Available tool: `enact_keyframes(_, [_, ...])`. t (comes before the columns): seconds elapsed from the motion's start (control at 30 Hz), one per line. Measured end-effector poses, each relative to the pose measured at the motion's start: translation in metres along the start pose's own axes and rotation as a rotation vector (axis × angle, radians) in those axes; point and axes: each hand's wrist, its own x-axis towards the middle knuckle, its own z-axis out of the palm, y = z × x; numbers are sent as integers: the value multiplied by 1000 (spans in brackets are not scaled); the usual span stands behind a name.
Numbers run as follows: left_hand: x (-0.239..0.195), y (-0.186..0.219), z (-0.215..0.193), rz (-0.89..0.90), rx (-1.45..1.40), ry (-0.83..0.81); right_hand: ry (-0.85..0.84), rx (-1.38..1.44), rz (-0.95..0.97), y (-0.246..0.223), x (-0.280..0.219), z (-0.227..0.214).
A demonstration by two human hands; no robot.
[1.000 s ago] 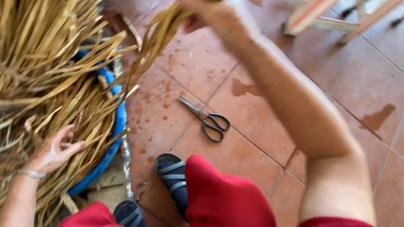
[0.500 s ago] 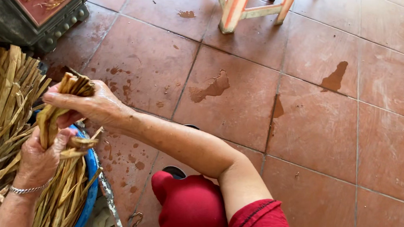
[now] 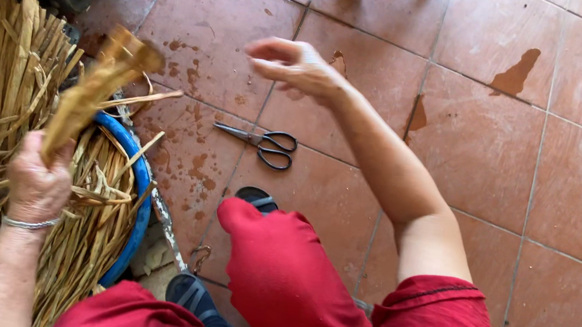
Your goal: The person washes dried plant strips in a blue basin under running water, then separates and splits individual strips by hand. The person places the processed strips onto a nearby plastic stool. Scissors are visible on the floor but not used.
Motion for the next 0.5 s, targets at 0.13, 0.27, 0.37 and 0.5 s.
enact_keyframes(0.13, [-10,-2,-24,119,-143,65,335,-1445,29,79,-86,-44])
enact_keyframes(0.27, [-6,5,-28,342,-273,30,211,-644,395,150,-148,-79])
enact_keyframes(0.37, [9,9,-23,154,-224,-85,282,-768,424,184,-154,-107])
enact_keyframes(0.5, [40,4,11,-23,131,-164,311,-583,368,200,-130,-147])
